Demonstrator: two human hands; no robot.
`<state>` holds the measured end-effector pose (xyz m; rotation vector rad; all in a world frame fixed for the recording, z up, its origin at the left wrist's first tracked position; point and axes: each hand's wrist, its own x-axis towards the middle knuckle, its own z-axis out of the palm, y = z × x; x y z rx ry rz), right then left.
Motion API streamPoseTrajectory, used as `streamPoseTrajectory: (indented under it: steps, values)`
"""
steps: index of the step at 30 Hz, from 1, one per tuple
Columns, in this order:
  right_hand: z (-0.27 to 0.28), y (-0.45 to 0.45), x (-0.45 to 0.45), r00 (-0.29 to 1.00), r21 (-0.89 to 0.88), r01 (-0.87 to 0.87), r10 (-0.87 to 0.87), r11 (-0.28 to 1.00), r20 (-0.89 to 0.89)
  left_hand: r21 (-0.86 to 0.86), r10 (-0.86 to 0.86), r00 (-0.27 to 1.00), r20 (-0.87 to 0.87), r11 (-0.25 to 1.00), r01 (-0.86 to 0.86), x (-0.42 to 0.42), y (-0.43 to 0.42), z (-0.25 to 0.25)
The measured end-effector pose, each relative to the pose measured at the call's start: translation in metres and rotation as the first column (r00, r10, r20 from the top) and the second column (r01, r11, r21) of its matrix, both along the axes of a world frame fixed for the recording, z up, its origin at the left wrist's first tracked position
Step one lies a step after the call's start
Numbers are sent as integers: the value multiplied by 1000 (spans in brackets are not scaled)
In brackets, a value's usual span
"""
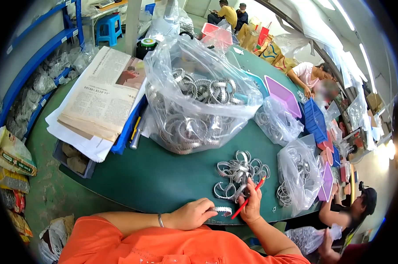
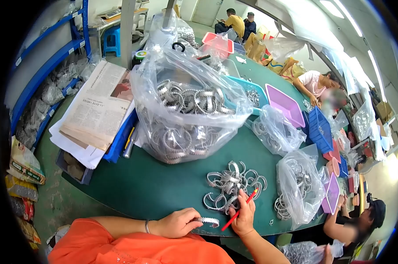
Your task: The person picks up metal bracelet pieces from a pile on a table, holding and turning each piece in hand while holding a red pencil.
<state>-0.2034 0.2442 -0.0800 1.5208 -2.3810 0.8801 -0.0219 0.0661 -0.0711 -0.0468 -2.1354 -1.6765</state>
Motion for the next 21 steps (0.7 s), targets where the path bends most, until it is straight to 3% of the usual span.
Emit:
streamPoseTrajectory:
  steps: [3, 6, 12, 18, 21]
  values:
    - [0, 0, 1, 1000, 32, 13, -13, 999, -5, -82, -48, 998, -52, 996, 44, -14, -19, 3]
    - [-3, 2, 0, 999, 38, 27, -26, 999, -34, 41, -6, 998, 63, 999, 3, -14, -29, 6]
    - [0, 4, -2, 1000, 118, 5, -8, 993, 18, 366, -125, 957, 262, 930, 21, -16, -38, 2]
    - [-5, 1, -5, 996, 43, 9, -5, 999, -92, 591, -133, 941, 313, 802, -83, -24, -38, -4]
    - [2, -2, -2, 998, 89, 57, -57, 994, 0, 500, -20, 955, 295, 855, -136, -23, -35, 2]
